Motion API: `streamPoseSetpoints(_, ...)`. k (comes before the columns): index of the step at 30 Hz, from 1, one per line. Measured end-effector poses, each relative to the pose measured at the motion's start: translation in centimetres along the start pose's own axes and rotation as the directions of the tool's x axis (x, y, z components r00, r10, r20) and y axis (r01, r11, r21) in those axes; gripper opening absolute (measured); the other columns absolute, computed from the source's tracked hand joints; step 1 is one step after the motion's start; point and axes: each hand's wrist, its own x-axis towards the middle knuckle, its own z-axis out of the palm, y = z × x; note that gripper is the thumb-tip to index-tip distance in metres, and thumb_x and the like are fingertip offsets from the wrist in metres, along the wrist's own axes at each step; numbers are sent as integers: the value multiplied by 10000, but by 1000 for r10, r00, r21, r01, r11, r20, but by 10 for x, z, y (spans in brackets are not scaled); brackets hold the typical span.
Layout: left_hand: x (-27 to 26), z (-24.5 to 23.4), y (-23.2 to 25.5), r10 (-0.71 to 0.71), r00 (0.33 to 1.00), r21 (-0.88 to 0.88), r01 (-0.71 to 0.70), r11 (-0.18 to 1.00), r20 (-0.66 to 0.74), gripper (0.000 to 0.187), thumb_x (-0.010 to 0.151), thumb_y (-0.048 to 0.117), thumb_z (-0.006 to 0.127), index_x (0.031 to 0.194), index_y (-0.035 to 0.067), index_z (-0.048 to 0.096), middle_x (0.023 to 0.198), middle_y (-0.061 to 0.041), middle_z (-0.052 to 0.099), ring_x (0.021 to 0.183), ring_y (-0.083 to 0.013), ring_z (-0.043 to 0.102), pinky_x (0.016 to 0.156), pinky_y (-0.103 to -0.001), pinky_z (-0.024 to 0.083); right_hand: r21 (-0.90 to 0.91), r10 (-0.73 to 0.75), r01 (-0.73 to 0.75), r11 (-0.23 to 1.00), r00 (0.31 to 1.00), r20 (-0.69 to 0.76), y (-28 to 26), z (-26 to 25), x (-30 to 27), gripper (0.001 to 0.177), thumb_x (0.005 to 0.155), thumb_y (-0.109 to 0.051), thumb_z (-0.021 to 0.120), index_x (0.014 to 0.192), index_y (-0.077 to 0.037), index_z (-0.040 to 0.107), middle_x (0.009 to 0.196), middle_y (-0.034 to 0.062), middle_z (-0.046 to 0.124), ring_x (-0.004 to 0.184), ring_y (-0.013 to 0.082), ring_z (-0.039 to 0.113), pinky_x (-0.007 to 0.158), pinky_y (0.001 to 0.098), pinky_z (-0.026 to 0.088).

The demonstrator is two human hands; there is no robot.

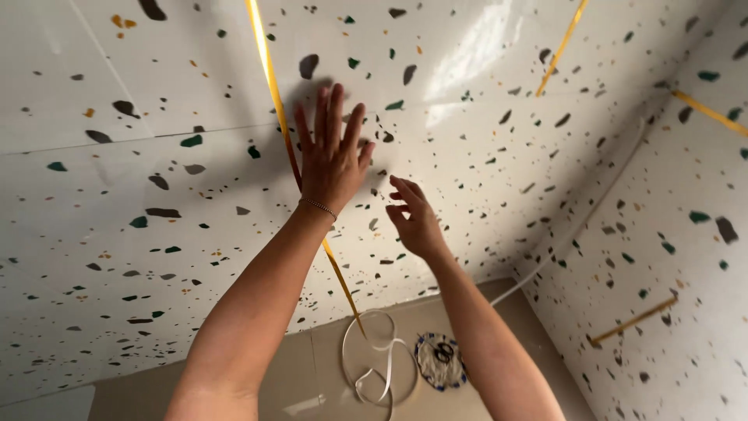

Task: Applying gold decorative tape to tile grout lines on a wall.

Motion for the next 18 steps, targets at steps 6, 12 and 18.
streamPoseSetpoints(6,8,9,-6,73,997,-32,-73,997,5,880,961,422,809,1635,149,314,1713,-206,143,1605,-353,125,1274,-697,109,122,-16,30,992,993,-116,14,47,9,560,975,3,553,1525,-49,458,1357,112,563,1258,211,595,1010,329,541)
streamPoseSetpoints(12,5,10,-12,84,996,-44,-84,995,5,892,981,467,762,1653,168,258,1705,-198,124,1598,-369,103,1266,-684,72,329,151,-59,942,953,-261,-1,72,11,420,958,-53,624,1367,-20,535,1270,91,596,1198,199,579,1039,358,489)
streamPoseSetpoints(18,5,5,-25,134,987,78,-141,987,82,713,1094,460,623,1668,177,311,1735,-144,166,1617,-303,127,1288,-601,93,582,392,-203,787,894,-218,14,82,25,313,955,-121,688,1235,-7,606,1164,110,628,1098,220,590,979,379,515)
